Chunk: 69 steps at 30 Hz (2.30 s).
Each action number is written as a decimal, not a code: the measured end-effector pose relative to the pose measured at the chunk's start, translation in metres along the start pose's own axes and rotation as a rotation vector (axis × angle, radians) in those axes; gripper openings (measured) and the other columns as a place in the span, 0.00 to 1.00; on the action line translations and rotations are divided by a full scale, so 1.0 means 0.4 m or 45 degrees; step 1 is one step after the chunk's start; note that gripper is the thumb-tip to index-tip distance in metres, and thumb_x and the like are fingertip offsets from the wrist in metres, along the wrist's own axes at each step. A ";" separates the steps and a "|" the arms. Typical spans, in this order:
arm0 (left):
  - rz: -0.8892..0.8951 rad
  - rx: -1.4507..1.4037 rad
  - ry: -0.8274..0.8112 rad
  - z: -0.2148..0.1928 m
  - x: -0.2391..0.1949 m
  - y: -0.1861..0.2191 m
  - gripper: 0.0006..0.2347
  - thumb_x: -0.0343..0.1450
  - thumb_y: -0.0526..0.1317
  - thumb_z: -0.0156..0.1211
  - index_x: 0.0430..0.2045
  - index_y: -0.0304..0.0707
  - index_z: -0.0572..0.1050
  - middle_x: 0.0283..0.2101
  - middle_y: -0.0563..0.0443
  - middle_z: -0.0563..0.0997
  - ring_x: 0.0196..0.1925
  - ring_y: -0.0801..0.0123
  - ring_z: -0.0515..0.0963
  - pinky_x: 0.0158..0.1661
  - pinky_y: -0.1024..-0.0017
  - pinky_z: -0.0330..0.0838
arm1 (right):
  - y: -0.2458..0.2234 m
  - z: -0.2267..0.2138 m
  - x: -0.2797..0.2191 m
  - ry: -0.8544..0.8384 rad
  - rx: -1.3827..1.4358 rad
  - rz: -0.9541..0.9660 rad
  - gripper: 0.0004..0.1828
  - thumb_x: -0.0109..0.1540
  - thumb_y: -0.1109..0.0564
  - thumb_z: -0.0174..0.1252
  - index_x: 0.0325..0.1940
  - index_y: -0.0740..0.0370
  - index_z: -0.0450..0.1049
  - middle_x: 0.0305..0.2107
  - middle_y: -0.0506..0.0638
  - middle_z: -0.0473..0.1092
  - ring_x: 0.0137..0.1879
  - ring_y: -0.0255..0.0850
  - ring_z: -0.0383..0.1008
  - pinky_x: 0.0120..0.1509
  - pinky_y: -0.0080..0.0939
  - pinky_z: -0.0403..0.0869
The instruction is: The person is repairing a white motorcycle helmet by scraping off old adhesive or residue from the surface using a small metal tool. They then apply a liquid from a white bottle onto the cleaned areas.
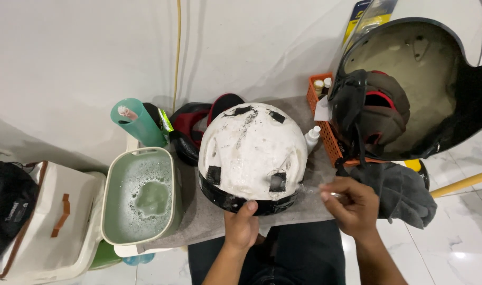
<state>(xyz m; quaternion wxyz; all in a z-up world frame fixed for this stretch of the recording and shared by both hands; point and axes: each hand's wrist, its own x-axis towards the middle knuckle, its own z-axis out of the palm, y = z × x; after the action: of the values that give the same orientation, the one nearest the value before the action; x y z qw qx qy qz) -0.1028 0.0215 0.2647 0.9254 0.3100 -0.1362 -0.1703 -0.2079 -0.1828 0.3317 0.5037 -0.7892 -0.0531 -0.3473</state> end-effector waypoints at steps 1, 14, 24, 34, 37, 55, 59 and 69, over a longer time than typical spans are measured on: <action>-0.003 -0.003 -0.004 -0.005 -0.004 -0.004 0.38 0.66 0.38 0.72 0.72 0.39 0.56 0.69 0.43 0.68 0.72 0.50 0.67 0.69 0.51 0.62 | 0.004 0.003 -0.006 0.094 -0.050 -0.042 0.04 0.62 0.60 0.61 0.40 0.62 0.78 0.16 0.41 0.59 0.20 0.27 0.49 0.26 0.29 0.50; -0.023 -0.027 0.033 -0.005 0.009 -0.003 0.38 0.65 0.39 0.73 0.71 0.41 0.57 0.69 0.46 0.69 0.71 0.52 0.67 0.68 0.49 0.62 | 0.025 0.009 -0.019 0.016 0.125 -0.051 0.02 0.60 0.61 0.63 0.37 0.61 0.78 0.15 0.41 0.59 0.22 0.31 0.51 0.29 0.34 0.53; -0.065 -0.020 0.095 -0.021 0.005 -0.007 0.39 0.66 0.41 0.71 0.73 0.42 0.54 0.72 0.48 0.65 0.74 0.53 0.63 0.71 0.51 0.56 | 0.059 0.008 -0.039 0.133 0.154 -0.047 0.02 0.63 0.61 0.60 0.38 0.61 0.77 0.15 0.40 0.56 0.22 0.31 0.52 0.29 0.34 0.56; 0.002 -0.069 0.154 -0.007 0.023 0.032 0.38 0.66 0.41 0.68 0.73 0.42 0.56 0.72 0.45 0.65 0.73 0.51 0.65 0.68 0.48 0.61 | 0.073 0.037 -0.060 0.121 0.232 0.001 0.02 0.61 0.63 0.60 0.37 0.61 0.78 0.14 0.41 0.55 0.21 0.31 0.50 0.28 0.34 0.51; 0.026 -0.060 -0.017 0.009 0.023 0.053 0.39 0.69 0.44 0.70 0.74 0.43 0.52 0.73 0.46 0.62 0.75 0.51 0.62 0.70 0.48 0.58 | 0.079 0.047 -0.071 0.358 0.176 0.091 0.03 0.65 0.61 0.59 0.38 0.63 0.74 0.17 0.41 0.58 0.23 0.29 0.51 0.30 0.31 0.53; 0.064 -0.087 -0.091 -0.013 0.006 0.020 0.38 0.71 0.40 0.69 0.74 0.39 0.50 0.73 0.42 0.61 0.75 0.50 0.61 0.71 0.48 0.56 | 0.077 0.051 -0.057 0.294 0.232 0.118 0.02 0.65 0.59 0.59 0.39 0.59 0.75 0.17 0.38 0.56 0.22 0.28 0.51 0.28 0.30 0.54; 0.039 -0.032 -0.072 -0.027 0.005 0.015 0.37 0.71 0.42 0.69 0.74 0.40 0.52 0.72 0.43 0.64 0.74 0.50 0.63 0.70 0.47 0.59 | 0.088 0.063 -0.073 0.169 0.376 0.101 0.02 0.63 0.63 0.60 0.39 0.61 0.77 0.16 0.39 0.54 0.22 0.30 0.51 0.29 0.32 0.52; -0.003 -0.091 -0.041 -0.051 -0.008 -0.002 0.38 0.70 0.41 0.71 0.74 0.41 0.52 0.72 0.43 0.63 0.74 0.49 0.63 0.69 0.45 0.59 | 0.070 0.054 -0.073 0.279 0.129 0.150 0.02 0.62 0.60 0.62 0.38 0.59 0.77 0.22 0.42 0.69 0.22 0.26 0.62 0.24 0.26 0.64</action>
<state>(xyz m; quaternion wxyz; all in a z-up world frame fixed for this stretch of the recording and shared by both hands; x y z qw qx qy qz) -0.0985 0.0328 0.2479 0.9334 0.2741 -0.1443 -0.1811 -0.2070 -0.1706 0.2876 0.5651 -0.7220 0.0313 -0.3980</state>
